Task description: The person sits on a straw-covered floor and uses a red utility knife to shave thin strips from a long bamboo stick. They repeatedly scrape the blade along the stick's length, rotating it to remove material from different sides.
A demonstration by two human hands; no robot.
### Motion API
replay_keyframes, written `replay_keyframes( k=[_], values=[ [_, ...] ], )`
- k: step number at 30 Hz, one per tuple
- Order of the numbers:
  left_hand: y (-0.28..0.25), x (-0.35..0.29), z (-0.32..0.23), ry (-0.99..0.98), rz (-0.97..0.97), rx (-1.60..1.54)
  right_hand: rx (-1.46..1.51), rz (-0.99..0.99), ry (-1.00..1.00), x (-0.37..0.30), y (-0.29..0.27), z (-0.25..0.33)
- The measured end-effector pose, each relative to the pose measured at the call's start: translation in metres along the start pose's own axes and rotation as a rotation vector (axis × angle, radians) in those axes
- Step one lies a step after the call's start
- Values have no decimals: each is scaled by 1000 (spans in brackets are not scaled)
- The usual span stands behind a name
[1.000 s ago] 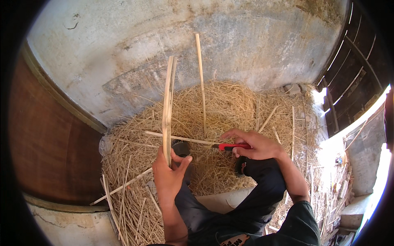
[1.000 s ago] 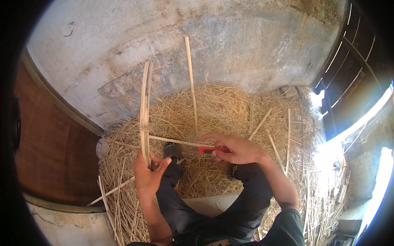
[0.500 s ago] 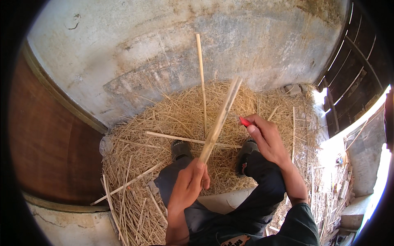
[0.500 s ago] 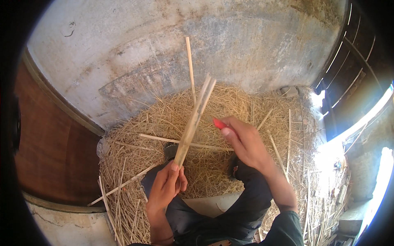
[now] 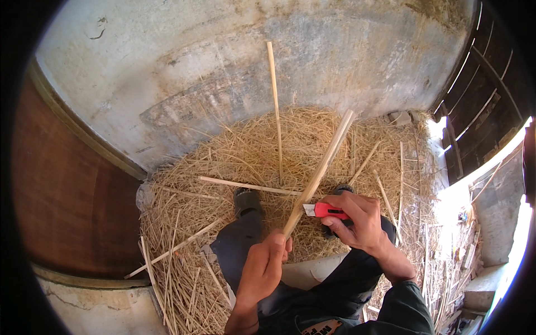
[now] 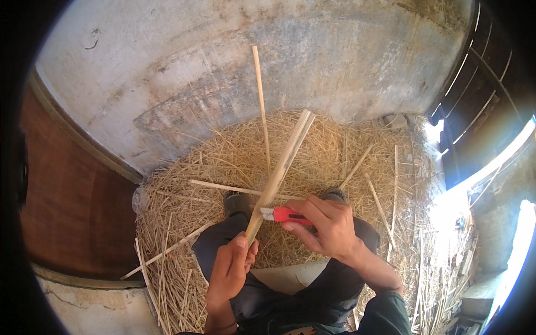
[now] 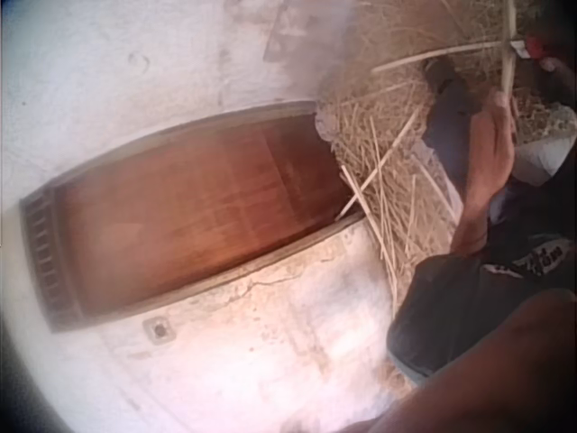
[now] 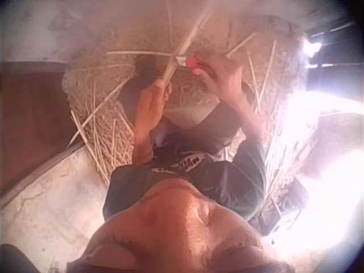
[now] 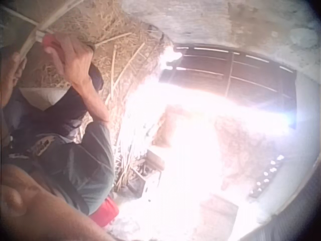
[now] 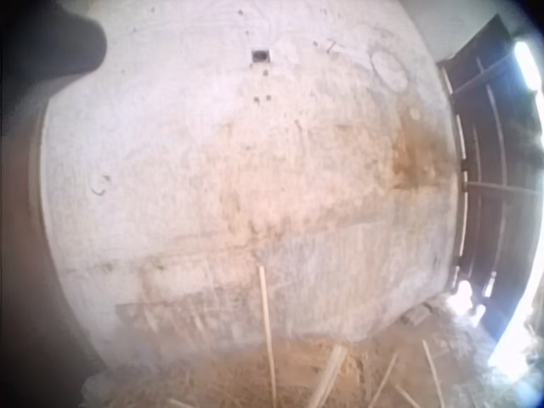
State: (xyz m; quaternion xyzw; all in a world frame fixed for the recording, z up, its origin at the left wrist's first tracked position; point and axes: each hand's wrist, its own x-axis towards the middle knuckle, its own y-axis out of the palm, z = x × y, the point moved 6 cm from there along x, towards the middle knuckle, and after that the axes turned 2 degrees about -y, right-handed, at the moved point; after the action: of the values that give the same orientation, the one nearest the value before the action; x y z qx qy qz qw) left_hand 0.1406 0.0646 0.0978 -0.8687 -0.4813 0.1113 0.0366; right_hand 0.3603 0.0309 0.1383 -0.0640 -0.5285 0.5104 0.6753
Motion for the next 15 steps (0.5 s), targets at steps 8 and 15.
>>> replay_keyframes(
  k=[8, 15],
  values=[
    [5, -1, -5, 99, -106, 238, 2, 0, -10, -3, 8, 4],
    [8, 0, -7, 92, -132, 270, 4, -4, -17, -4, 11, 4]
  ],
)
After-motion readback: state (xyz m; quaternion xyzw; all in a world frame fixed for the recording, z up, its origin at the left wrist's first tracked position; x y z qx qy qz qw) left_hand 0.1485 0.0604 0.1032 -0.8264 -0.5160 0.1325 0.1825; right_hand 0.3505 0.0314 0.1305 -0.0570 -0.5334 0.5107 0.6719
